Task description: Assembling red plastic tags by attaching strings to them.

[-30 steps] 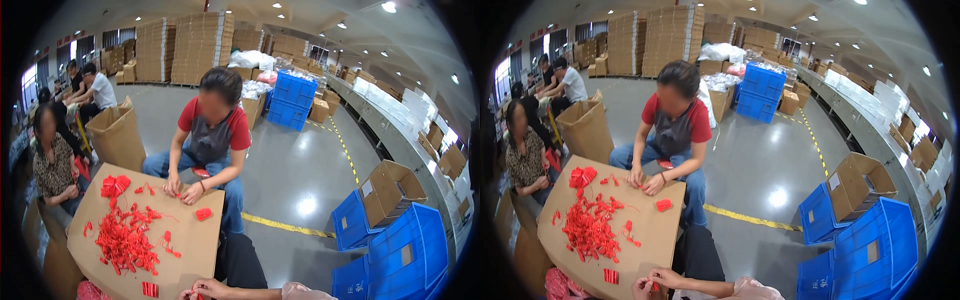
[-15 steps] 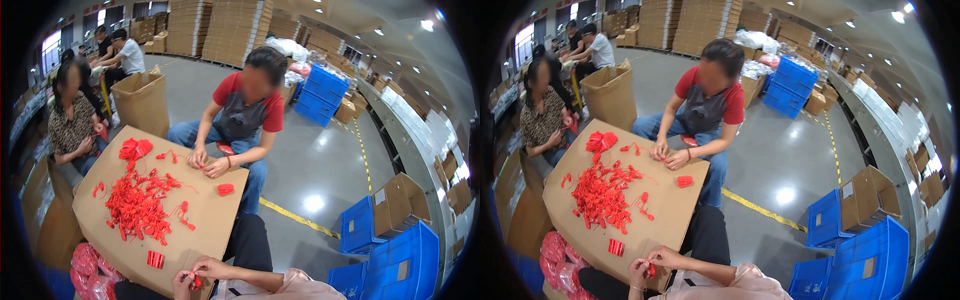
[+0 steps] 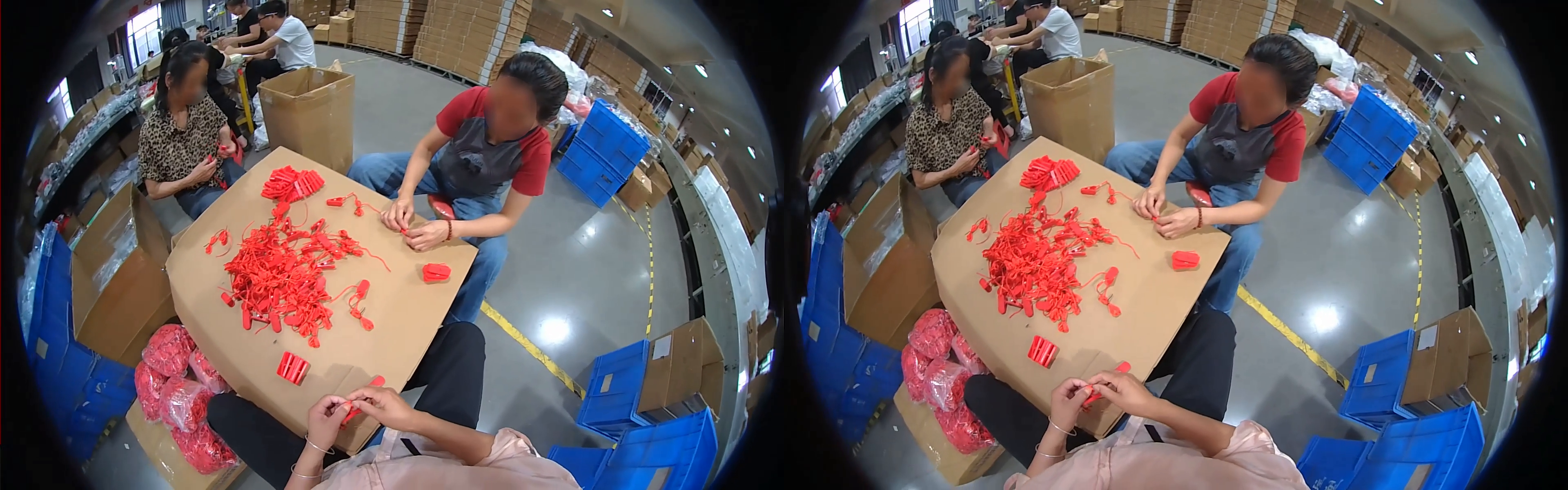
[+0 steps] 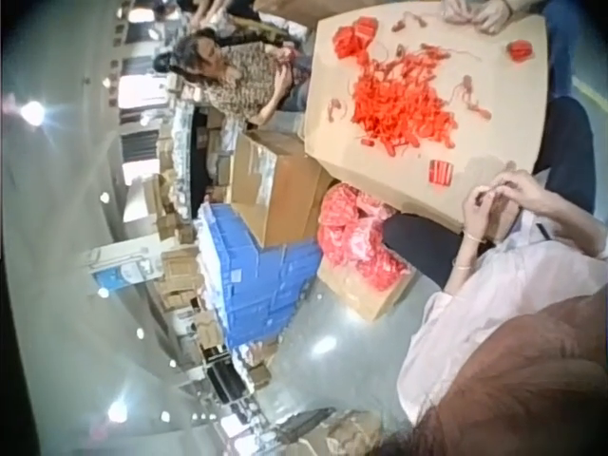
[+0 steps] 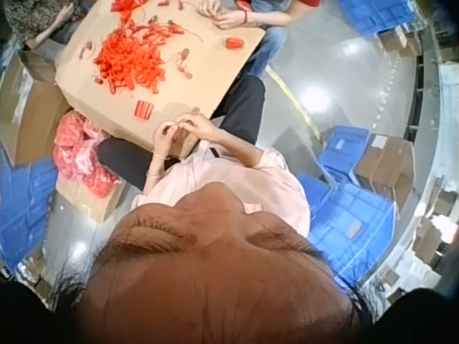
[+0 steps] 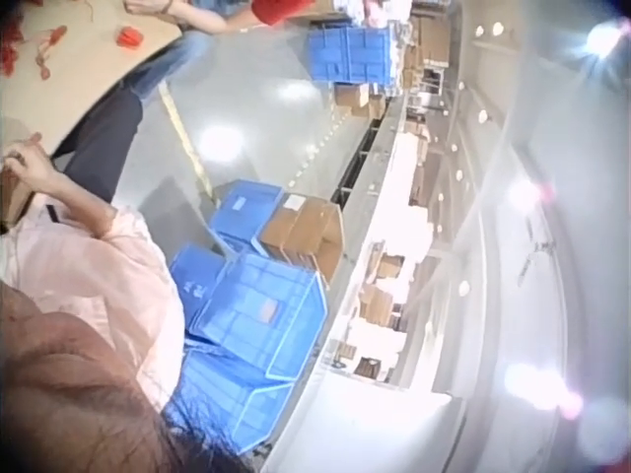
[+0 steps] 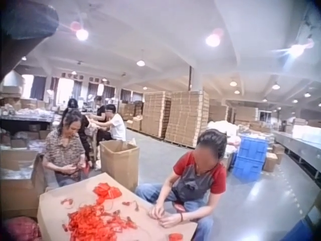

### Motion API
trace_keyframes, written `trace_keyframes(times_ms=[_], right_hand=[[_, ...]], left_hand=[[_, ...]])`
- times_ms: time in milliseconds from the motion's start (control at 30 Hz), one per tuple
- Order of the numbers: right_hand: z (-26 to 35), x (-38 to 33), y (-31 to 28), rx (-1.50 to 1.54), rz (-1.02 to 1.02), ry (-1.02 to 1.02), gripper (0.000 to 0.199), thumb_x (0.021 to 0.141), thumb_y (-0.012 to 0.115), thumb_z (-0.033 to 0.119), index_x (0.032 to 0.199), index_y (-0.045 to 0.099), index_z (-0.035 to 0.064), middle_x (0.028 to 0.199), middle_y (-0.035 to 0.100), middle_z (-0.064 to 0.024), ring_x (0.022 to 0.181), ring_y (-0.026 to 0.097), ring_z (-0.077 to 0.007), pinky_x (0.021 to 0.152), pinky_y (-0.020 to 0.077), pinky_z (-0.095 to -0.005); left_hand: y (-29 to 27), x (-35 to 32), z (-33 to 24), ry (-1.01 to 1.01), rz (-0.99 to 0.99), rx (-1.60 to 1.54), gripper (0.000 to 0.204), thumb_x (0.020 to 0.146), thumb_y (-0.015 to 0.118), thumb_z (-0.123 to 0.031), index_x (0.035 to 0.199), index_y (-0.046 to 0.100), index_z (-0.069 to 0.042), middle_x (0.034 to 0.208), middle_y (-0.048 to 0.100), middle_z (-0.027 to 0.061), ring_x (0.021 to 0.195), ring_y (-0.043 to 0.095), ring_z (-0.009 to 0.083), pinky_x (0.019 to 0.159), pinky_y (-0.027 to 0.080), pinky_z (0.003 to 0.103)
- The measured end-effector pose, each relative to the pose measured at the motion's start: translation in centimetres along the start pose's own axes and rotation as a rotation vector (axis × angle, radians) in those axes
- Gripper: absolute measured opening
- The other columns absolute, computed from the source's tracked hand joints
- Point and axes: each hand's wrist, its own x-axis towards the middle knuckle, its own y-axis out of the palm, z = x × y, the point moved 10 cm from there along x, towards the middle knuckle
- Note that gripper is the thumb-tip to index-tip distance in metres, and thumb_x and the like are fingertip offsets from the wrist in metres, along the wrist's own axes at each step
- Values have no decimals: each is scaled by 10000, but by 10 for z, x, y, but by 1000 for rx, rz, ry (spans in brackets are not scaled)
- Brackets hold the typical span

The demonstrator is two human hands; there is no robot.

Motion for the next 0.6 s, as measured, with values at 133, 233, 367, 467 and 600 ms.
trace_keyframes(times_ms=[133, 233, 367, 467, 600], right_hand=[[-5, 2, 4, -61, 88, -10, 141, 853, 541, 119, 932, 584, 12, 801, 605, -50, 713, 555, -90, 653, 456, -239], [-6, 3, 4, -52, 79, -1, 124, 864, 526, 115, 926, 577, 20, 784, 595, -33, 705, 544, -79, 640, 448, -228], [2, 1, 8, 68, 79, -16, 130, 883, 496, 132, 941, 542, 24, 762, 578, -26, 696, 531, -72, 628, 438, -229], [-15, 4, 13, 26, 63, -18, 130, 897, 469, 144, 932, 502, 23, 723, 536, -25, 690, 528, -88, 617, 435, -243], [-39, 6, 18, 225, 21, 16, 111, 900, 476, 119, 952, 499, 23, 798, 539, -4, 668, 506, -52, 612, 427, -199]], left_hand=[[8, 0, -5, -25, 90, -5, 60, 806, 594, -68, 814, 589, -9, 638, 531, -26, 522, 447, 20, 457, 353, 159], [9, 0, -2, -111, 153, -11, 85, 822, 577, -94, 809, 588, -10, 647, 542, -11, 517, 457, 34, 445, 350, 167], [16, -4, 11, -293, 201, -302, 109, 837, 565, -119, 807, 588, -17, 632, 549, 2, 495, 460, 47, 429, 342, 172], [17, -5, 22, -344, 199, -280, 109, 842, 562, -121, 807, 587, -21, 628, 556, 13, 481, 462, 54, 421, 334, 173], [33, -13, 19, -366, 320, -207, 102, 843, 559, -109, 784, 576, -27, 638, 559, 27, 463, 462, 64, 413, 336, 178]])
